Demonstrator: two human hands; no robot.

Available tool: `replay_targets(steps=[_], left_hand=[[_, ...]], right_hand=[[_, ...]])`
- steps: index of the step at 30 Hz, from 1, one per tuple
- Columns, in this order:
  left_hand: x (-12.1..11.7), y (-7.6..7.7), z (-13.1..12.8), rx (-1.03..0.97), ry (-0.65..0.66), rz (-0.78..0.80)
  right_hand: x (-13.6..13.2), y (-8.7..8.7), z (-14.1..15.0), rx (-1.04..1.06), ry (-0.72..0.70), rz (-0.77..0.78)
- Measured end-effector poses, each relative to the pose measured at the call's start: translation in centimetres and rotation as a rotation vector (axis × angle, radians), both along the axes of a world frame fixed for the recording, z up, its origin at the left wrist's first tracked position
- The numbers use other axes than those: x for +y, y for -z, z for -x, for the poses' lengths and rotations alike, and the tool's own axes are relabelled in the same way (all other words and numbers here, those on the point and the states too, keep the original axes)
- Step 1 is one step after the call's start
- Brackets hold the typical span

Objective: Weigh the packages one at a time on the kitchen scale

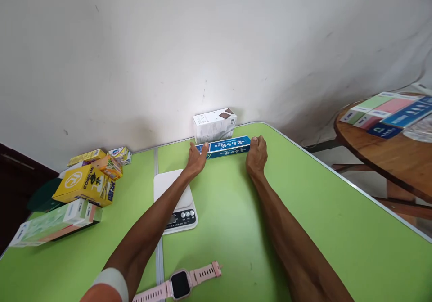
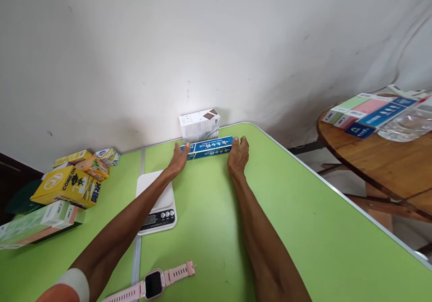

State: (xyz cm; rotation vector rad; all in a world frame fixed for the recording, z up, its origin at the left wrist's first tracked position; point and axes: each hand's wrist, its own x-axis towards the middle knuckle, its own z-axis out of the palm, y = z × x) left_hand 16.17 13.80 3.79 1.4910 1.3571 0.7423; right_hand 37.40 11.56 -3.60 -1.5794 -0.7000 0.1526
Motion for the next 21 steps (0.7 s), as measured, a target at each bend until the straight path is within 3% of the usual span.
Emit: replay_targets(steps=[5,11,16,21], left_hand=[[0.8,0.0,-1.7,0.022,-0.061,0.078],[-1.1,-1.4,-1.4,0.020,-0.099,0.122],[-5.1,-4.3,-0.4,0.015,-0.015,-0.013],[-10.7,-6.7,4.6,0.058,0.113,-0.181]], right_hand=[[-0.4,0.5,0.1,-0.007,-0.024,0.029],[-2.8,0.1,1.7,-0.026,-0.033,0.056],[-6.5,-0.4,3.6,0.090,0.103,0.021],[-9.9,-0.9,7.8,0.234,0.005,-0.109]])
